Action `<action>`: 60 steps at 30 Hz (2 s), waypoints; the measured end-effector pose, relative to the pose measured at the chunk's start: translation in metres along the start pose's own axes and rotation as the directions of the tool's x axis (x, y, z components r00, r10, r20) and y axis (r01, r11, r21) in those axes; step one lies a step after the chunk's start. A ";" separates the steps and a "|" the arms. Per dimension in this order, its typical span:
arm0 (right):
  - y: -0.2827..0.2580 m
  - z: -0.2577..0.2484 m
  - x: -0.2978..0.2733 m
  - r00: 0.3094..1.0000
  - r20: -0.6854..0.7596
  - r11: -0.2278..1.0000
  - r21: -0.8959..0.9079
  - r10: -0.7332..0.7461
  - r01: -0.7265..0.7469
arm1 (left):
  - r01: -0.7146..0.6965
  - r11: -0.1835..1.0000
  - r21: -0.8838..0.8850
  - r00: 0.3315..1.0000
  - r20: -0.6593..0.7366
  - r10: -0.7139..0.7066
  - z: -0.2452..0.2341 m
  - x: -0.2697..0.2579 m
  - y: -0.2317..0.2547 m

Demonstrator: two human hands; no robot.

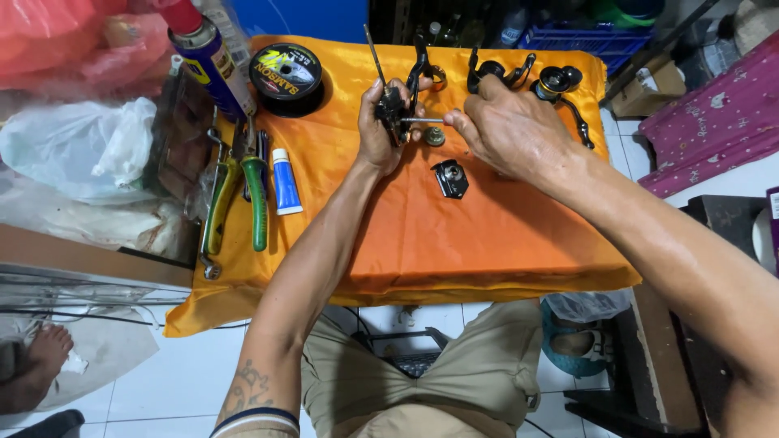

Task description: Disassembling a fishing reel, cleaning internal components, and installing the side plate using a screwdriver and cloth.

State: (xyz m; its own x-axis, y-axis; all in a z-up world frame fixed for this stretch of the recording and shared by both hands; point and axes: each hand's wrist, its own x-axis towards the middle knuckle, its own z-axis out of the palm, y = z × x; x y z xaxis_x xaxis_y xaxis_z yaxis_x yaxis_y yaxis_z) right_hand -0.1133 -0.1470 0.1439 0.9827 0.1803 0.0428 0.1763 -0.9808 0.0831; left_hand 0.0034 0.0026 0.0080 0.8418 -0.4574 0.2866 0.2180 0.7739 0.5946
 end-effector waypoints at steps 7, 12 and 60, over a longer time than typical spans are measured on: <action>0.005 0.001 -0.003 0.995 -0.100 0.999 0.014 -0.029 0.030 | 0.016 1.000 -0.002 1.000 -0.009 -0.016 -0.002 0.002 -0.002; 0.002 0.003 -0.003 0.997 -0.071 0.997 0.060 -0.037 0.041 | -0.006 1.000 0.016 1.000 -0.022 0.006 0.000 0.001 -0.001; 0.012 0.027 -0.053 0.993 -0.078 0.964 0.258 0.088 -0.065 | 0.077 0.966 -0.246 0.996 -0.034 -0.088 -0.001 0.000 0.018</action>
State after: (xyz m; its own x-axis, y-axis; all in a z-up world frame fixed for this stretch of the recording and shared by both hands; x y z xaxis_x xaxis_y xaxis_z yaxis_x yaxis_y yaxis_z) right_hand -0.1618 -0.1701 0.1153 0.9869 0.0988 0.1273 0.1209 -0.9763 -0.1795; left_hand 0.0075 0.0172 0.0175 0.8357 -0.5083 0.2079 0.3964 0.8203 0.4122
